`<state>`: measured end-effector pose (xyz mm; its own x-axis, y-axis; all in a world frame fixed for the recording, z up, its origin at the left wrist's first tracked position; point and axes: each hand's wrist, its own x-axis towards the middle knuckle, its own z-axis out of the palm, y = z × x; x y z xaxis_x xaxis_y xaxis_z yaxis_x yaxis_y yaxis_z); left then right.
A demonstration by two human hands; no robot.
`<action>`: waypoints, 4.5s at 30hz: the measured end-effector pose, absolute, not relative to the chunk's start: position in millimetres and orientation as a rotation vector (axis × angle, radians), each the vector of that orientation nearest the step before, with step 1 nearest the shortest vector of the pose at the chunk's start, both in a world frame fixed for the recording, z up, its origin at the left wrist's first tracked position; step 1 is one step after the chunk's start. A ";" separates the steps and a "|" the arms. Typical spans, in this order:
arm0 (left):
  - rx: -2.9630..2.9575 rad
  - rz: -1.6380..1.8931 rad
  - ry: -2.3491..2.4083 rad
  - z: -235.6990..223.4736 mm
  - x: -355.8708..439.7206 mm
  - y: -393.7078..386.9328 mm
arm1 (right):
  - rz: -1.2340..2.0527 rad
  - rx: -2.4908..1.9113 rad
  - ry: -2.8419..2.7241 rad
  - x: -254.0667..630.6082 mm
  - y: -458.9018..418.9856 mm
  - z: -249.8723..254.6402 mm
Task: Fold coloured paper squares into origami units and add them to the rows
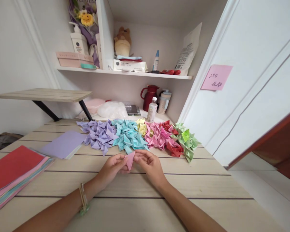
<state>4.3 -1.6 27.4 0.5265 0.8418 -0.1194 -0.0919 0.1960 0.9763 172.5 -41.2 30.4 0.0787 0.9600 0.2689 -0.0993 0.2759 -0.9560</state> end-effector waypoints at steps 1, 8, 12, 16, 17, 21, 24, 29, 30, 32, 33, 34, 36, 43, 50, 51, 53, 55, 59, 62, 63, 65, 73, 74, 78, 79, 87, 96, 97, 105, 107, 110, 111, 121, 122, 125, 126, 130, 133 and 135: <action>1.183 0.767 0.776 26.3 4.1 -0.7 | 1.019 -0.958 -1.224 172.1 -41.3 30.8; 1.188 0.770 0.719 21.7 4.7 0.1 | 0.956 -0.997 -1.361 173.2 -40.4 28.5; 1.161 0.764 0.705 24.9 3.4 -0.4 | 1.037 -0.905 -1.368 175.6 -38.6 27.2; 1.142 0.747 0.688 27.5 1.1 -0.5 | 1.041 -0.881 -1.396 176.9 -38.5 27.8; 1.137 0.745 0.683 28.0 0.8 -0.7 | 1.032 -0.879 -1.403 177.0 -38.8 28.4; 1.132 0.744 0.670 29.0 0.6 -1.6 | 1.001 -0.881 -1.419 176.5 -40.6 31.1; 1.169 0.752 0.681 28.6 1.7 -2.1 | 0.926 -0.945 -1.439 175.2 -42.3 31.5; 1.350 0.777 0.720 27.6 4.5 -1.8 | 0.703 -1.066 -1.548 172.3 -45.8 29.7; 1.377 0.780 0.733 27.7 5.0 -1.8 | 0.673 -1.062 -1.557 171.8 -46.4 29.6; 1.381 0.789 0.759 28.5 5.8 -2.4 | 0.613 -1.043 -1.577 171.0 -47.5 29.8; 1.364 0.795 0.771 29.2 6.0 -2.9 | 0.578 -1.029 -1.592 170.7 -47.9 30.0; 1.343 0.798 0.783 29.9 6.1 -3.5 | 0.540 -1.014 -1.610 170.4 -48.4 30.3; 1.311 0.778 0.807 31.8 5.7 -5.0 | 0.473 -0.987 -1.645 170.3 -49.1 30.3; 1.268 0.667 0.722 36.6 4.7 -7.2 | 0.379 -1.011 -1.722 172.6 -49.5 26.8; 1.411 0.757 0.879 27.1 6.7 -9.8 | 0.443 -1.172 -1.654 168.8 -47.6 24.7; 1.455 0.790 0.915 26.6 6.6 -11.3 | 0.473 -1.206 -1.619 168.0 -47.9 25.3; 1.563 0.828 0.950 27.3 6.5 -14.5 | 0.542 -1.256 -1.546 166.3 -48.6 27.1; 1.694 0.860 0.952 29.2 7.0 -17.8 | 0.595 -1.276 -1.484 164.8 -49.2 28.8; 1.845 0.943 0.897 31.9 8.3 -21.2 | 0.860 -1.239 -1.286 163.7 -45.9 26.2; 1.789 1.006 0.801 32.4 6.6 -19.4 | 1.136 -1.104 -1.135 166.4 -41.3 22.2; 1.777 1.019 0.773 32.7 5.3 -18.3 | 1.183 -1.065 -1.113 167.9 -40.3 22.1; 1.780 1.032 0.743 33.8 2.3 -16.1 | 1.214 -1.019 -1.118 171.2 -40.1 24.6; 1.688 1.014 0.743 32.4 4.5 -11.1 | 1.124 -0.953 -1.269 173.0 -43.6 33.3; 1.662 1.019 0.754 31.0 5.4 -10.6 | 1.085 -0.988 -1.278 172.4 -42.9 31.9; 1.736 1.012 0.831 27.7 4.3 -8.4 | 0.827 -1.130 -1.440 173.4 -41.9 28.9; 1.812 1.001 0.831 27.7 3.0 -7.8 | 0.747 -1.152 -1.509 174.2 -42.3 29.2; 2.211 1.075 0.854 30.5 -0.8 -6.9 | 0.413 -1.335 -1.767 176.8 -45.8 33.7; 1.874 1.099 0.922 35.2 5.0 -10.5 | 0.758 -1.336 -1.623 171.3 -44.9 36.0; 1.822 1.114 0.909 34.9 5.4 -9.9 | 0.819 -1.311 -1.599 170.9 -44.7 35.6; 1.234 1.088 0.809 29.5 8.8 -7.7 | 1.066 -1.154 -1.463 172.6 -43.1 34.4; 1.210 1.056 0.784 31.8 8.3 -7.7 | 1.009 -1.177 -1.414 176.1 -41.9 34.9; 1.175 0.937 0.693 35.1 7.1 -7.0 | 0.926 -1.199 -1.352 182.2 -40.0 35.3; 1.164 0.890 0.663 35.2 6.9 -6.5 | 0.926 -1.196 -1.344 183.7 -39.4 35.0; 1.336 0.813 0.667 16.6 5.4 1.9 | 1.101 -1.142 -1.368 176.6 -41.5 30.6; 1.353 0.822 0.678 14.4 5.4 2.4 | 1.063 -1.174 -1.394 174.7 -42.9 31.3; 1.400 0.851 0.730 10.3 5.7 2.5 | 0.946 -1.241 -1.463 169.3 -46.2 32.6; 1.413 0.857 0.750 10.1 5.9 2.0 | 0.931 -1.249 -1.473 167.9 -46.9 32.6; 1.427 0.909 0.816 14.2 6.9 -0.8 | 1.009 -1.209 -1.427 164.7 -47.1 31.7; 1.369 0.980 0.891 18.9 7.8 -2.1 | 1.006 -1.150 -1.363 164.8 -46.2 31.8; 1.329 0.999 0.902 21.9 8.1 -2.6 | 0.982 -1.122 -1.342 165.9 -45.8 32.6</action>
<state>8.1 -2.6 21.9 0.3338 0.9420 0.0356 -0.0607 -0.0163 0.9980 165.9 -45.8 32.6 0.0235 0.9758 0.2173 0.0882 0.2145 -0.9727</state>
